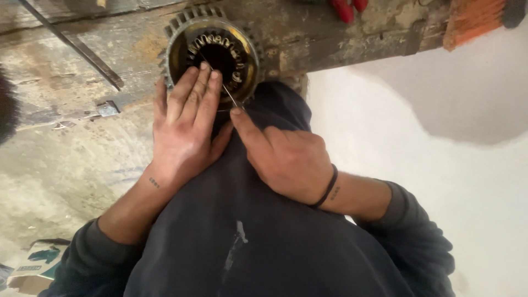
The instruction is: The person works at a workbench on an electric motor, first using pliers and a screwdriver to work on the motor housing, then holding the motor's stator while prying and scraping around its inner circumference with a knife and screwdriver. They reposition the motor repeatedly while working around the inside of the component.
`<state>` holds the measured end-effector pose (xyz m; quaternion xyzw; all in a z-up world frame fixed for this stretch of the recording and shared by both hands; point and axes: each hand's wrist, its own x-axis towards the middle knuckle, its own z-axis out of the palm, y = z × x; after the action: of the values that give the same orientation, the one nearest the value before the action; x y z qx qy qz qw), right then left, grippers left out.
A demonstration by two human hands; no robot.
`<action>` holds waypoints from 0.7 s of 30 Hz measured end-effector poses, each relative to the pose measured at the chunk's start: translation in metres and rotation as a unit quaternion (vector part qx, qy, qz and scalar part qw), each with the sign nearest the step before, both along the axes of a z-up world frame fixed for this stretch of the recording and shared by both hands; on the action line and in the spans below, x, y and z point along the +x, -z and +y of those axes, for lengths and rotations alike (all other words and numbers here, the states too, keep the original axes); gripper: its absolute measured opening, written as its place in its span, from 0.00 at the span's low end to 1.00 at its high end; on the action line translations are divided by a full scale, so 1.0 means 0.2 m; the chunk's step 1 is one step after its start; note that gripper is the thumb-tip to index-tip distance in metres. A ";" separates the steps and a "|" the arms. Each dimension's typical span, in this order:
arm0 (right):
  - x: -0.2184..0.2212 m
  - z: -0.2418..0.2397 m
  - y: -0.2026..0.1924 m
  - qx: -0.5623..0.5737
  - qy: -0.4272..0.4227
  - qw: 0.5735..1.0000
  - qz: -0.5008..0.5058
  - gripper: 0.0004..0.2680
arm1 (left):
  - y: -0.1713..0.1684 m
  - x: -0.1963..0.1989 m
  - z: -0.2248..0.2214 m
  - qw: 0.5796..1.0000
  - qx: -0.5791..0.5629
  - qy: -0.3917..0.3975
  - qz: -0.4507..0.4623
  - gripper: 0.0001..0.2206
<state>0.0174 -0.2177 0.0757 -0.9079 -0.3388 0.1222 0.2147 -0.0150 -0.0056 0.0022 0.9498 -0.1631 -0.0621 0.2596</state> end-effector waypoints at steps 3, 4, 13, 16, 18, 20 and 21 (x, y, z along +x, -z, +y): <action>0.04 0.05 -0.05 -0.022 -0.020 0.999 -0.028 0.19 | 0.00 0.01 0.01 1.000 -0.011 -0.006 -0.003 0.32; 0.05 0.08 -0.03 -0.021 -0.025 0.999 -0.027 0.19 | 0.00 0.02 0.00 1.000 -0.010 -0.011 -0.002 0.32; 0.19 0.10 0.05 -0.012 -0.022 0.999 -0.020 0.15 | 0.02 0.08 0.03 1.000 -0.008 -0.024 0.009 0.31; 0.21 0.05 0.01 0.020 -0.034 0.999 0.037 0.14 | 0.02 0.06 0.06 1.000 -0.020 -0.016 0.016 0.29; 0.22 0.02 -0.01 -0.002 -0.036 0.996 0.083 0.15 | 0.02 0.05 0.07 0.999 -0.051 -0.015 -0.005 0.28; 0.23 0.00 0.00 -0.003 -0.038 0.995 0.089 0.16 | 0.02 0.08 0.06 0.998 -0.054 -0.012 -0.010 0.27; 0.23 -0.01 0.01 -0.004 -0.041 0.994 0.097 0.16 | 0.01 0.08 0.06 0.998 -0.057 -0.011 -0.015 0.27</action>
<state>0.0627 -0.2206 0.0739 -0.8780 -0.3525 0.2199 0.2376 0.0003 0.0057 -0.0003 0.9360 -0.1599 -0.0361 0.3114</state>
